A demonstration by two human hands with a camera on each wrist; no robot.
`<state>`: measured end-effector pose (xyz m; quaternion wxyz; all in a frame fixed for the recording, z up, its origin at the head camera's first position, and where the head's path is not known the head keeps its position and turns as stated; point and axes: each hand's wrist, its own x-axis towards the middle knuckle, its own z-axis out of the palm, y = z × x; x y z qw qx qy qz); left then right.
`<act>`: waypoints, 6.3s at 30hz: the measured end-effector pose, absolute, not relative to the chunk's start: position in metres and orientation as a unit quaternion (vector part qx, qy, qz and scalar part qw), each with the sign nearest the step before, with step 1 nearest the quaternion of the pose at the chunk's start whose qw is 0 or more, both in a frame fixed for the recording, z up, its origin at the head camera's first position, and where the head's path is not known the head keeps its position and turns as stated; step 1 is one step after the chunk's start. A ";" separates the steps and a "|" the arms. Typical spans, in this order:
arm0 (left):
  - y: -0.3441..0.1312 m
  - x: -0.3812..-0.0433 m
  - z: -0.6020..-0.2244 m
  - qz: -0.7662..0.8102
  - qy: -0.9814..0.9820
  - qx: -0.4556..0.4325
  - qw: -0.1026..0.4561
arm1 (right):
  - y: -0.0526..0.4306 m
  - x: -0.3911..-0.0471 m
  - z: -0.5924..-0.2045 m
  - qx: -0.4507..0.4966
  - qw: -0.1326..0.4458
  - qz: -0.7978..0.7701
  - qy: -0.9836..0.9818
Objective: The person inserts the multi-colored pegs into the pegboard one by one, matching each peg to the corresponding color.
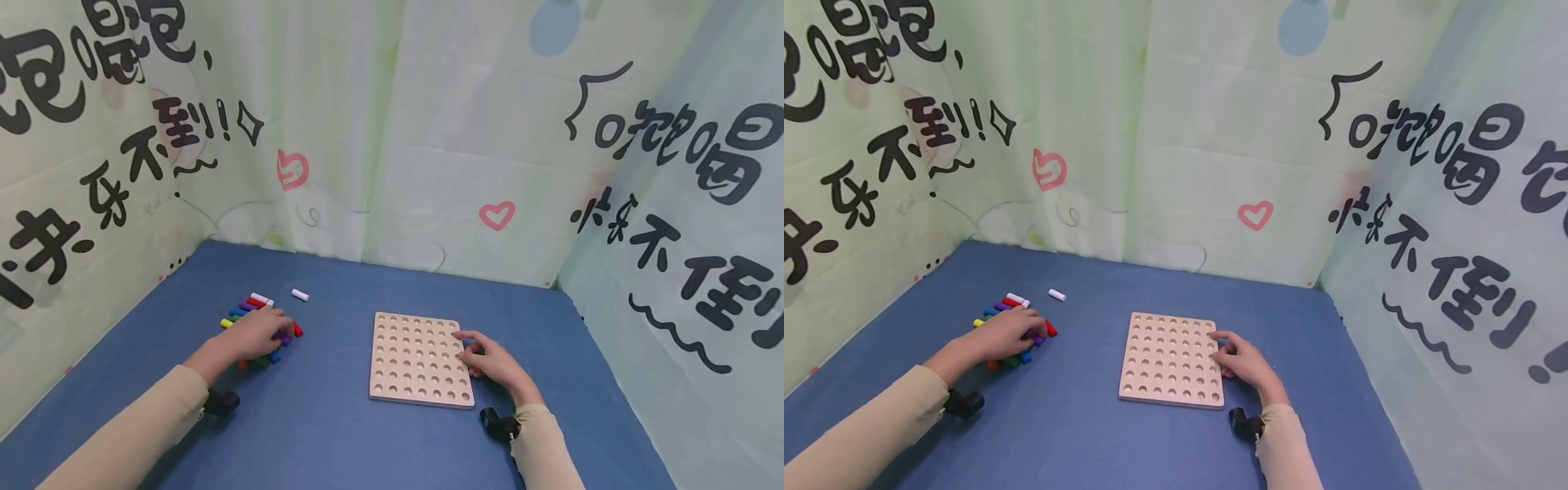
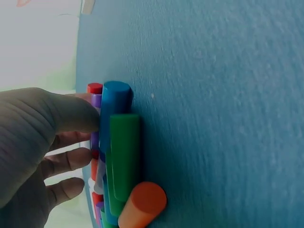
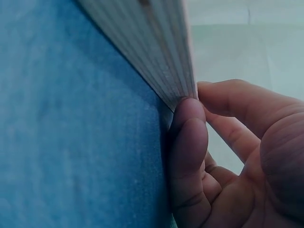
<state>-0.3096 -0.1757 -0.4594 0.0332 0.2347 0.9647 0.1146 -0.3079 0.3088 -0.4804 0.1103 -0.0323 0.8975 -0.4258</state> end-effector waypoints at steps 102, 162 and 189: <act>-0.011 -0.377 -0.481 0.353 0.898 0.255 -0.055 | 0.305 -0.307 -0.487 0.003 0.083 -0.414 0.907; -0.020 -0.368 -0.489 0.349 0.912 0.212 -0.042 | 0.308 -0.309 -0.487 -0.011 0.084 -0.412 0.907; -0.066 -0.348 -0.484 0.332 0.915 0.225 -0.043 | 0.309 -0.308 -0.488 -0.010 0.082 -0.411 0.908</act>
